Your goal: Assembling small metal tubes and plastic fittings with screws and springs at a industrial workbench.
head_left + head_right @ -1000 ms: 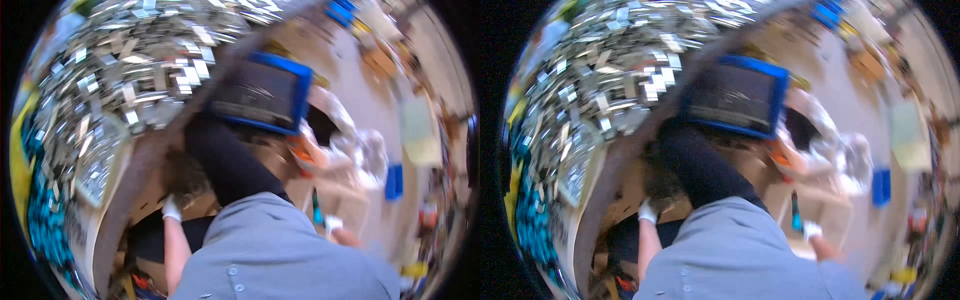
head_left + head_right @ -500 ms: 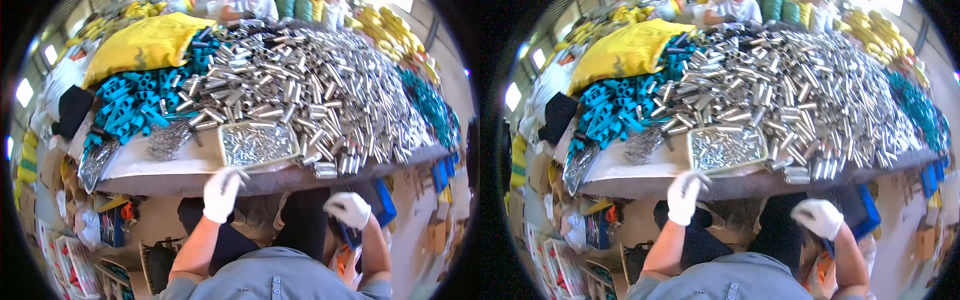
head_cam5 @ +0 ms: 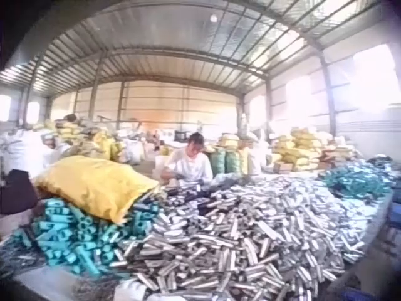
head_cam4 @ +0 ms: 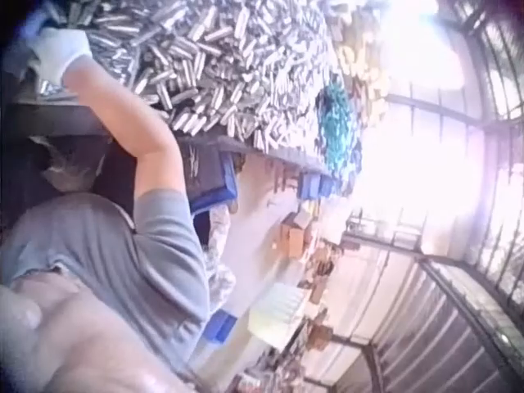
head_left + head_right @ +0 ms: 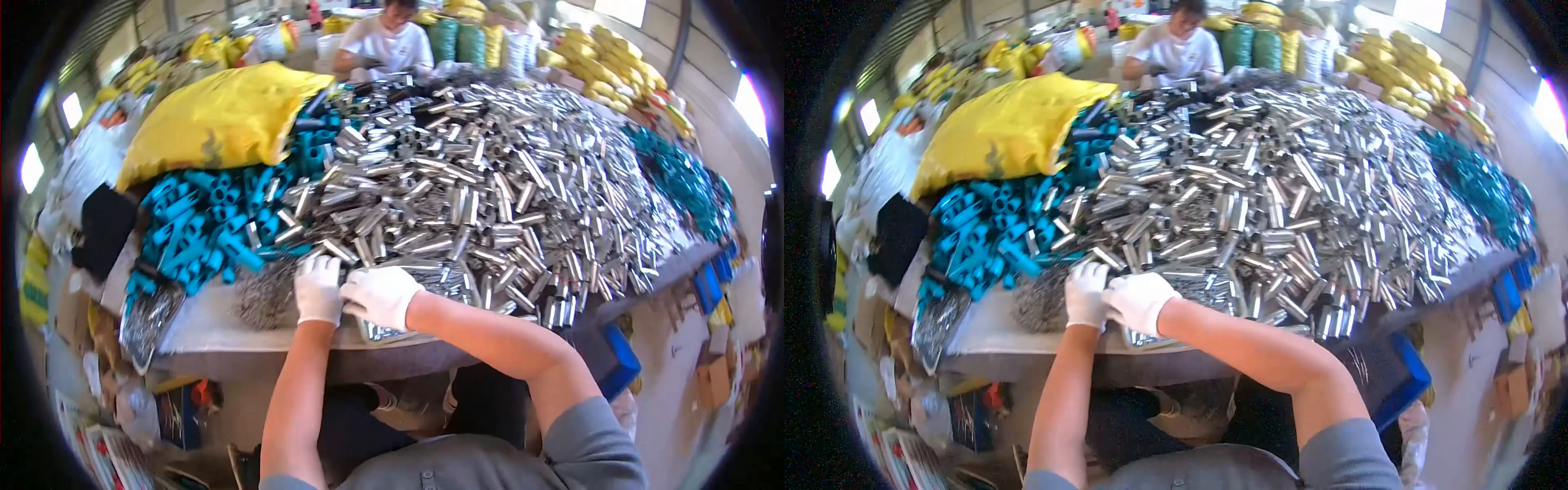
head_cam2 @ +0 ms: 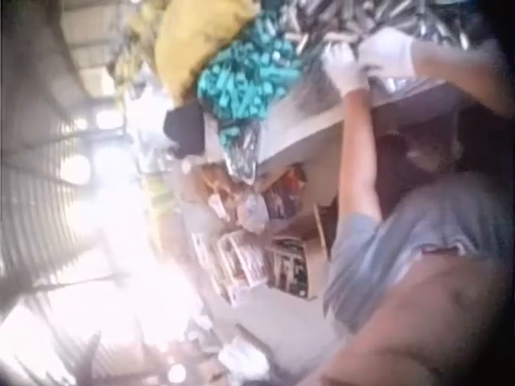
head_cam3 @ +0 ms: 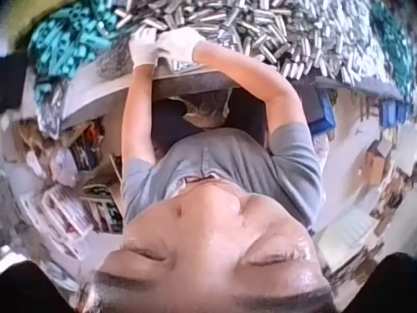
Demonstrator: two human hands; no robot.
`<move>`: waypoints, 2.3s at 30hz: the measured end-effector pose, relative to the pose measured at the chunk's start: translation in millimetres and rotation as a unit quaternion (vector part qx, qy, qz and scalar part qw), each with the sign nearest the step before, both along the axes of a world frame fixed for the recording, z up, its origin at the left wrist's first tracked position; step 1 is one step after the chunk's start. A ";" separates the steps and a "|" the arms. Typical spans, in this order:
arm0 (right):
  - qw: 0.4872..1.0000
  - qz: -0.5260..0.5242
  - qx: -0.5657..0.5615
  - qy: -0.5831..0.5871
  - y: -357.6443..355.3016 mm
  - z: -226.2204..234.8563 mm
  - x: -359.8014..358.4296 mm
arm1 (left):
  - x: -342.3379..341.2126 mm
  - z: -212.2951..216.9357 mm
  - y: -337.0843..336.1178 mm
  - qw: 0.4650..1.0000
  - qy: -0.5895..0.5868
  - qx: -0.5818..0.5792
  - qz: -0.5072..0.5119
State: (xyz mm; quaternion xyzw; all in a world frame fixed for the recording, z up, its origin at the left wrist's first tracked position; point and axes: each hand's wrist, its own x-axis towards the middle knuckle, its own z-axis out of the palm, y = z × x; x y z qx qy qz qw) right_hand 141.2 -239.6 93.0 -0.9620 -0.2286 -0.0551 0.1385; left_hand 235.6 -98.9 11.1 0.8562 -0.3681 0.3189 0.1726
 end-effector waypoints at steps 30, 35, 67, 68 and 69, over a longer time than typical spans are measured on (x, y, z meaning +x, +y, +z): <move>0.754 -0.634 -0.130 -0.117 -442.1 75.3 76.9 | -11.2 -0.4 20.3 0.910 0.200 -0.364 0.019; 0.761 -0.552 -0.197 -0.277 -498.8 77.3 40.2 | -40.0 27.3 -2.9 0.700 0.457 -0.537 -0.111; 0.893 -0.140 0.426 0.039 -1.0 10.8 -175.8 | -168.6 31.7 34.0 0.154 0.655 -0.715 -0.190; 0.895 -0.150 0.419 0.030 0.2 7.3 -175.6 | -169.3 34.1 31.0 0.241 0.639 -0.720 -0.122; 0.896 -0.162 0.412 0.019 -0.2 5.4 -176.0 | -170.3 38.6 32.2 0.241 0.643 -0.717 -0.123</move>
